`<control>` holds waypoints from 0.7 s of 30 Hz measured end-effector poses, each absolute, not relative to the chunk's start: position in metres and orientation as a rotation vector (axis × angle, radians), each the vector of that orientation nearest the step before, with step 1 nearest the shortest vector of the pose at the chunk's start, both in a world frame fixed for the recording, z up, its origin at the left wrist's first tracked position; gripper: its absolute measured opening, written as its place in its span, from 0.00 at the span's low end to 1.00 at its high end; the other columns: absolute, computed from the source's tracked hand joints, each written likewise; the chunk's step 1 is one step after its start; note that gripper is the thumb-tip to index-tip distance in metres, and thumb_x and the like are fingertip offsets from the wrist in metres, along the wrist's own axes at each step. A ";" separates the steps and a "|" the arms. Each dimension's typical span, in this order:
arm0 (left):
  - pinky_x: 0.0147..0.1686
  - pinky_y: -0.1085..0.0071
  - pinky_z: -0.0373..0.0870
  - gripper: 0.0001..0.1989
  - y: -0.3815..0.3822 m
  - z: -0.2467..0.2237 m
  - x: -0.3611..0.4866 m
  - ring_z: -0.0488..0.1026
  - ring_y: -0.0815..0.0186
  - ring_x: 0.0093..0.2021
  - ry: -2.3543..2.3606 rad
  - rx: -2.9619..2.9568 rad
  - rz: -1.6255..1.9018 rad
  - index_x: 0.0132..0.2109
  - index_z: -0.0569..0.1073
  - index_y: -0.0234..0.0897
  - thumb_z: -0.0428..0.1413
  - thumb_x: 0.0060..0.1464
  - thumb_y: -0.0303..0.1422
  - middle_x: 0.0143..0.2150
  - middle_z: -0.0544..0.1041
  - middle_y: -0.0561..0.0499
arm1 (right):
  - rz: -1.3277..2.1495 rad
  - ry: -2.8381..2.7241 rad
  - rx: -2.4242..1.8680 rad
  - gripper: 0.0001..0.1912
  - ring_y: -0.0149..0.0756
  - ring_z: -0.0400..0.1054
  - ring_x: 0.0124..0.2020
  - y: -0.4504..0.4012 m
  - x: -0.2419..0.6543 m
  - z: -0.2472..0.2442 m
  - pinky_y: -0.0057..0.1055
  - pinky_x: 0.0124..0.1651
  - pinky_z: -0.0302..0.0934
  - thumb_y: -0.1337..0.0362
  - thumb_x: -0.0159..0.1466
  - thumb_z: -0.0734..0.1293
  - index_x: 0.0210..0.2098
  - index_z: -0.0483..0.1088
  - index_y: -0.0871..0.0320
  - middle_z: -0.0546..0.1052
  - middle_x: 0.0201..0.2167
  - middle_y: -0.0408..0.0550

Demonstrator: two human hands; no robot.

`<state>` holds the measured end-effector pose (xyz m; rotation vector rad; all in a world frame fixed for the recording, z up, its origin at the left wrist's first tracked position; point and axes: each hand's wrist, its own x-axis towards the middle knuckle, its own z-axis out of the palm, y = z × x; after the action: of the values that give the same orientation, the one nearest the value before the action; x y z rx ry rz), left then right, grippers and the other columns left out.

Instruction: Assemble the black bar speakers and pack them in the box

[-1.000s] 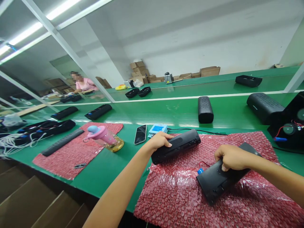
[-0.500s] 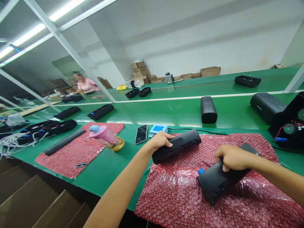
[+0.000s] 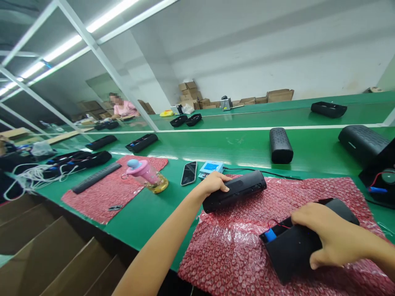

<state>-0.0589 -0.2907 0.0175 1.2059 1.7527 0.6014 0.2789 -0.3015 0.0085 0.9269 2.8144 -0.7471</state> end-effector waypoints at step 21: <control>0.33 0.70 0.65 0.23 -0.288 0.012 -0.062 0.69 0.64 0.28 1.787 1.135 0.644 0.35 0.81 0.37 0.55 0.26 0.21 0.25 0.78 0.56 | -0.250 3.780 0.479 0.09 0.36 0.52 0.29 -0.333 0.248 -0.089 0.35 0.37 0.45 0.73 0.62 0.55 0.27 0.60 0.59 0.66 0.25 0.45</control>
<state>-0.0623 -0.2876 0.0115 1.1353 1.7866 0.6440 0.2483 -0.3326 -0.0890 0.4793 3.7799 -0.2503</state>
